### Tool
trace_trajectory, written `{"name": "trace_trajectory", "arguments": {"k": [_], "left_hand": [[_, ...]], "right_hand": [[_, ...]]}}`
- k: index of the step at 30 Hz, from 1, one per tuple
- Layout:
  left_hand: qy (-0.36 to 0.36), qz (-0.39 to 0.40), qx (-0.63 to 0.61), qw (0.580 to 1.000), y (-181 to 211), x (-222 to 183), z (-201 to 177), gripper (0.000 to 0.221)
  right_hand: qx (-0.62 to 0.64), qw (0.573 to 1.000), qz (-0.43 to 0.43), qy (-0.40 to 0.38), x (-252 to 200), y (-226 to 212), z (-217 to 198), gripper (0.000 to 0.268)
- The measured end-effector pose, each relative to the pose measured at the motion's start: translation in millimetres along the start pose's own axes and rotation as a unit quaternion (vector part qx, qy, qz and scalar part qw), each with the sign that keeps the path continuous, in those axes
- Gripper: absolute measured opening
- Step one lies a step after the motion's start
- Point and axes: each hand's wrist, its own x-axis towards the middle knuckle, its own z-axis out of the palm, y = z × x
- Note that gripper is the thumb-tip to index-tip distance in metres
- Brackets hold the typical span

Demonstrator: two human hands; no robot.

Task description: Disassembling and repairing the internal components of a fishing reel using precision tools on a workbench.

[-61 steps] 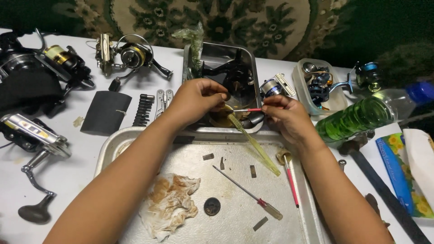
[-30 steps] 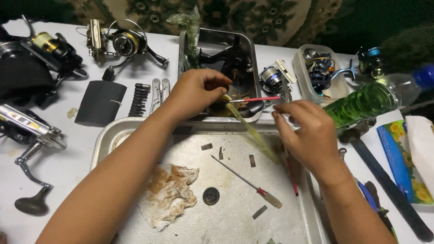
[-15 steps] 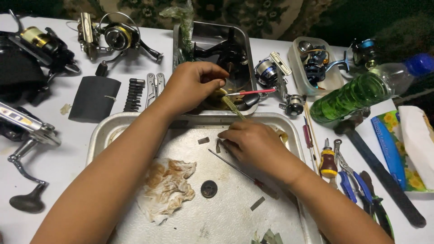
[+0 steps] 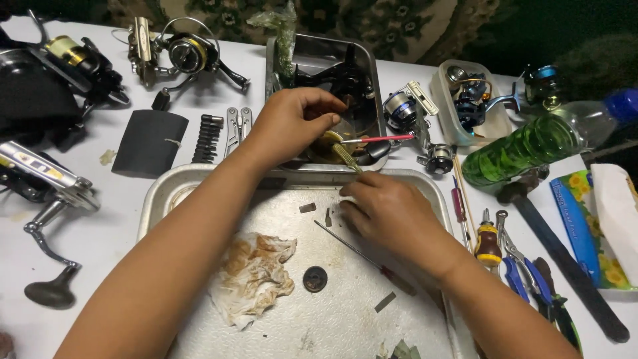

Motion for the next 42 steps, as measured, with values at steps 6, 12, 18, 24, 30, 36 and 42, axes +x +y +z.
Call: {"name": "trace_trajectory", "arguments": {"k": [6,12,18,24,30,36,42], "left_hand": [[0.004,0.005,-0.006,1.000,1,0,-1,0.021],[-0.005,-0.009,0.000,1.000,-4,1,0,0.023],[-0.010,-0.014,-0.020,1.000,9,-4,-5,0.023],[-0.002,0.002,0.005,1.000,-2,0,-2,0.020],[0.000,0.010,0.011,1.000,0,0,-1,0.018],[-0.008,0.001,-0.003,1.000,2,-1,-1,0.024],[0.002,-0.004,-0.016,1.000,2,1,-2,0.021]], "right_hand": [[-0.047,0.994,0.096,0.033,-12,27,11,0.022],[-0.035,0.993,0.108,0.027,-7,30,10,0.019],[-0.017,0.992,0.115,0.043,-7,47,14,0.019],[-0.037,0.992,0.037,0.114,-17,32,1,0.015],[0.056,0.996,-0.055,0.051,-4,-14,5,0.011],[0.032,0.996,-0.087,0.001,19,-27,20,0.016],[0.076,0.991,-0.080,-0.071,29,-22,25,0.021]]}}
